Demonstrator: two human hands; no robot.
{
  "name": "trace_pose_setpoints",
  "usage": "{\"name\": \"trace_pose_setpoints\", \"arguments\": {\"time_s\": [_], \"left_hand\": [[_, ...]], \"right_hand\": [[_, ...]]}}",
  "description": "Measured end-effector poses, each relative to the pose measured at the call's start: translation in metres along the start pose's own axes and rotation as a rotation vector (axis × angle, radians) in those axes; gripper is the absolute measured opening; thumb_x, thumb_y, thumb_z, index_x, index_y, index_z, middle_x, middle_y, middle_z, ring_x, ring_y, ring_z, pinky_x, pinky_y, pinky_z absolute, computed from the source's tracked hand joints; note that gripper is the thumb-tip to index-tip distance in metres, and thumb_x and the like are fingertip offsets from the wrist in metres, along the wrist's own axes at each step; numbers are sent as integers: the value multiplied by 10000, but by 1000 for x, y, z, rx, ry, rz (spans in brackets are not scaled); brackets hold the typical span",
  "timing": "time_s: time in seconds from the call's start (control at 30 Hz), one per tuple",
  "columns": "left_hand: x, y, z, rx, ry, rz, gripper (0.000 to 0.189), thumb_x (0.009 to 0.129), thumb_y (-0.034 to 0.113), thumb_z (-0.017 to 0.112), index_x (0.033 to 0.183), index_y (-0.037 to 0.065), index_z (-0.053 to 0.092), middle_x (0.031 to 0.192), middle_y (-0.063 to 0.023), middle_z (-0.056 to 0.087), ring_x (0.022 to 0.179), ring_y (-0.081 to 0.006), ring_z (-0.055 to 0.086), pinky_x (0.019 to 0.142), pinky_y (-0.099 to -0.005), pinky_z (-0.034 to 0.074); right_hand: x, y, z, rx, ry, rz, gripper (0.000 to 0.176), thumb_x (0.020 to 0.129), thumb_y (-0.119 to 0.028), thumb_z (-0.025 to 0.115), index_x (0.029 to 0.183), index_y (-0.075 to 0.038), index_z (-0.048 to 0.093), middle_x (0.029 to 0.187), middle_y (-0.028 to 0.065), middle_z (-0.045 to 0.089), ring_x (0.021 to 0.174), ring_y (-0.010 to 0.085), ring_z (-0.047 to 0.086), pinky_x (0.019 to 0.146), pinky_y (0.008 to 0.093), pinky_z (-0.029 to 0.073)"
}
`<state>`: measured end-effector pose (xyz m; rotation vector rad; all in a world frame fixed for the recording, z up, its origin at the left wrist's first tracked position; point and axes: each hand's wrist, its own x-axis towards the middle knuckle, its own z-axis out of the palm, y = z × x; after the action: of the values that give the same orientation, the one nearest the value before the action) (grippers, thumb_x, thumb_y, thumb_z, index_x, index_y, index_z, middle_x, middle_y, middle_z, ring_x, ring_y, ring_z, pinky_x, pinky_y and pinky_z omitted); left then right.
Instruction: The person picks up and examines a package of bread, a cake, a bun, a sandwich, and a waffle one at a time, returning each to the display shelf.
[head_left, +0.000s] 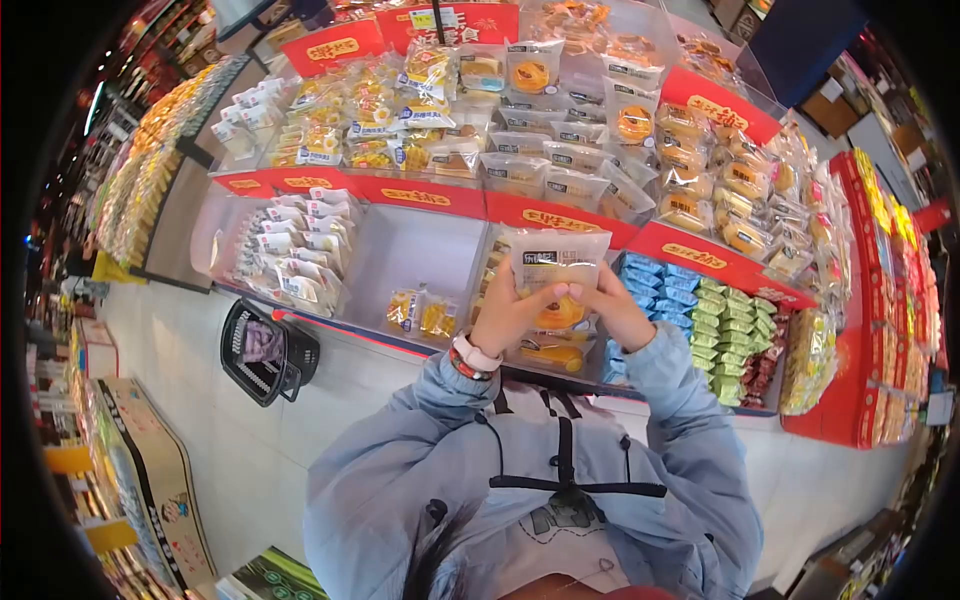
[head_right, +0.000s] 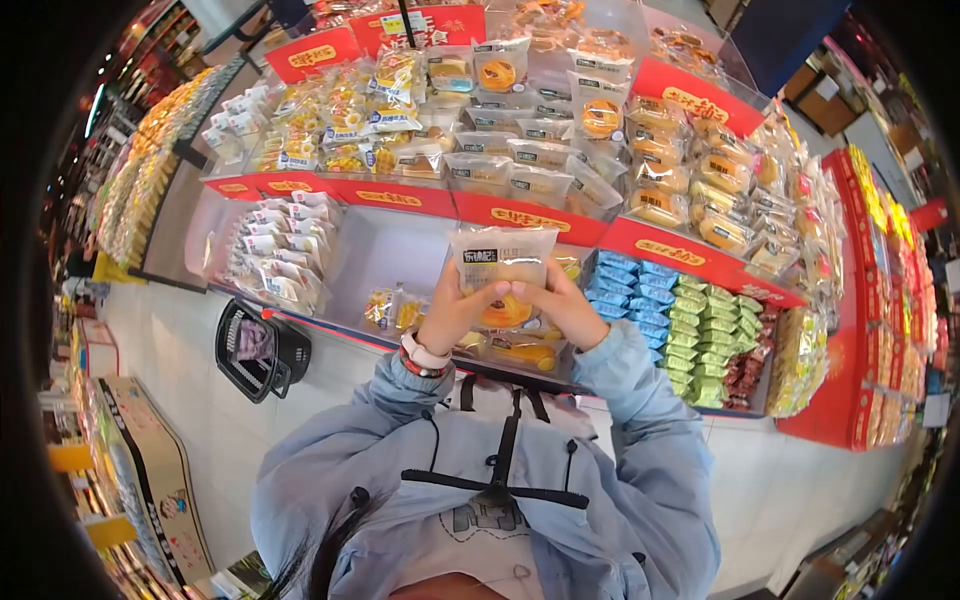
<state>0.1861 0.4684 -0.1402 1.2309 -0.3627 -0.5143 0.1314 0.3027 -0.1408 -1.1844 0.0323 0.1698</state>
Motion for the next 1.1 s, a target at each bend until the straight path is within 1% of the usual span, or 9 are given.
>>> {"name": "trace_pose_setpoints", "arguments": {"time_s": [0.17, 0.3, 0.5, 0.57, 0.63, 0.83, 0.97, 1.0, 1.1], "left_hand": [[22, -1, -31, 137, 10, 128, 526, 750, 75, 691, 1185, 3, 404, 1115, -83, 531, 1003, -145, 529, 852, -290, 452], [61, 18, -52, 87, 35, 118, 502, 754, 51, 671, 1179, -4, 410, 1090, -87, 541, 976, -146, 538, 839, -292, 458], [209, 63, -59, 281, 103, 261, 413, 733, 101, 695, 1072, -5, 484, 983, -81, 585, 850, -139, 564, 727, -271, 475], [274, 64, -46, 531, 226, 531, 462, 711, 156, 726, 1057, -22, 478, 979, -107, 581, 861, -166, 559, 731, -295, 461], [343, 47, -36, 634, 301, 588, 501, 695, 196, 743, 1049, -32, 470, 983, -148, 578, 887, -214, 558, 767, -333, 446], [414, 1, 2, 828, 161, 467, 642, 691, 188, 719, 1187, -23, 370, 1098, -228, 535, 992, -351, 544, 825, -390, 436], [460, -37, -33, 707, 32, 528, 580, 728, 228, 688, 1123, -86, 403, 976, -262, 574, 926, -391, 566, 794, -410, 449], [445, -18, -32, 886, 19, 431, 542, 735, 235, 684, 1049, -124, 427, 928, -284, 578, 901, -401, 576, 764, -410, 463], [438, -9, -34, 993, 17, 326, 525, 743, 251, 675, 998, -140, 434, 911, -304, 572, 875, -411, 580, 743, -407, 472]], "right_hand": [[34, -27, -50, -270, 141, -16, 409, 846, -148, 569, 1206, -39, 405, 1109, 51, 514, 982, 121, 500, 838, 246, 397], [69, -71, -100, -431, 532, -121, 443, 808, -197, 614, 1163, -21, 417, 1065, 87, 514, 915, 132, 509, 758, 259, 423], [174, -69, -186, -663, 842, -306, 847, 605, -224, 788, 1234, 78, 307, 1138, 221, 477, 1033, 288, 508, 873, 343, 423], [190, -64, -198, -844, 893, -381, 957, 558, -221, 815, 1268, 85, 251, 1166, 242, 456, 1060, 332, 491, 912, 362, 401], [201, -73, -178, -1002, 953, -473, 1049, 528, -215, 826, 1303, 87, 187, 1191, 263, 432, 1085, 364, 468, 943, 373, 375], [205, -72, -170, -1021, 929, -402, 1137, 501, -196, 831, 1328, 89, 104, 1245, 287, 374, 1163, 381, 394, 974, 382, 339], [193, -68, -198, -569, 1012, -455, 1077, 514, -148, 828, 1312, 84, 144, 1182, 222, 414, 1088, 297, 449, 923, 354, 389], [181, -88, -178, -429, 995, -481, 1048, 523, -129, 825, 1303, 89, 159, 1151, 193, 418, 1061, 254, 450, 905, 331, 402], [182, -86, -200, -540, 991, -591, 1039, 526, -120, 824, 1297, 98, 163, 1151, 197, 414, 1064, 254, 453, 892, 325, 415]]}}
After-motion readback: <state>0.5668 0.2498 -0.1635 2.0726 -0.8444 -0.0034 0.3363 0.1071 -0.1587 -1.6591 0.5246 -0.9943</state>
